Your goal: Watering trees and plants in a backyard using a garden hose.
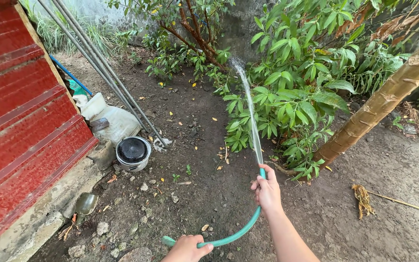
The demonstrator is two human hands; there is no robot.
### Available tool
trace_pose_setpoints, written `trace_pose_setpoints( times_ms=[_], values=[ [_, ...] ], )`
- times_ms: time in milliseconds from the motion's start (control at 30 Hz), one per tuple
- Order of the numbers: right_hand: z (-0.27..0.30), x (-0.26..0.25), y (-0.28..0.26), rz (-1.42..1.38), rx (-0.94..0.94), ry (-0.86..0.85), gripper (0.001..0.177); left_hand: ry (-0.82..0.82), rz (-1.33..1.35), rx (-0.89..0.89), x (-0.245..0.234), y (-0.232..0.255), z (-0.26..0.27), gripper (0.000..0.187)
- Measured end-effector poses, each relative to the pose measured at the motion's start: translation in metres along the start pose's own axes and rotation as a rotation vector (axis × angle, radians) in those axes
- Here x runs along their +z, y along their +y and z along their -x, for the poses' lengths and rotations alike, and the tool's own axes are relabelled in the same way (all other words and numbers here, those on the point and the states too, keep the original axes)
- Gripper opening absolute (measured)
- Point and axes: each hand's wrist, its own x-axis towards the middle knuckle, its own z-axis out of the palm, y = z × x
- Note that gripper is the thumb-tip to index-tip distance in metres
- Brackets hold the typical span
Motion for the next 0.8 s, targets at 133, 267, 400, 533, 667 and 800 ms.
trace_pose_setpoints(
  times_ms=[133, 267, 400, 533, 667, 800],
  values=[
    [0.000, -0.002, 0.001, 0.014, -0.002, 0.002, 0.035, -0.009, 0.043, -0.019, 0.001, -0.001, -0.002, 0.048],
    [-0.002, -0.002, 0.000, 0.015, -0.002, -0.007, 0.036, -0.068, 0.055, -0.046, -0.007, 0.005, 0.004, 0.048],
    [-0.003, -0.002, 0.001, 0.047, -0.009, -0.021, 0.035, -0.067, 0.051, -0.040, -0.006, 0.006, 0.005, 0.046],
    [-0.007, -0.002, 0.008, 0.020, -0.032, -0.050, 0.035, -0.057, 0.053, -0.014, 0.000, -0.002, -0.003, 0.050],
    [-0.006, -0.001, 0.008, 0.034, -0.017, -0.052, 0.036, -0.052, 0.034, -0.009, 0.005, -0.007, -0.006, 0.054],
    [-0.007, -0.001, 0.013, 0.031, -0.019, -0.059, 0.036, -0.056, 0.015, 0.027, 0.013, -0.023, -0.024, 0.054]
  ],
)
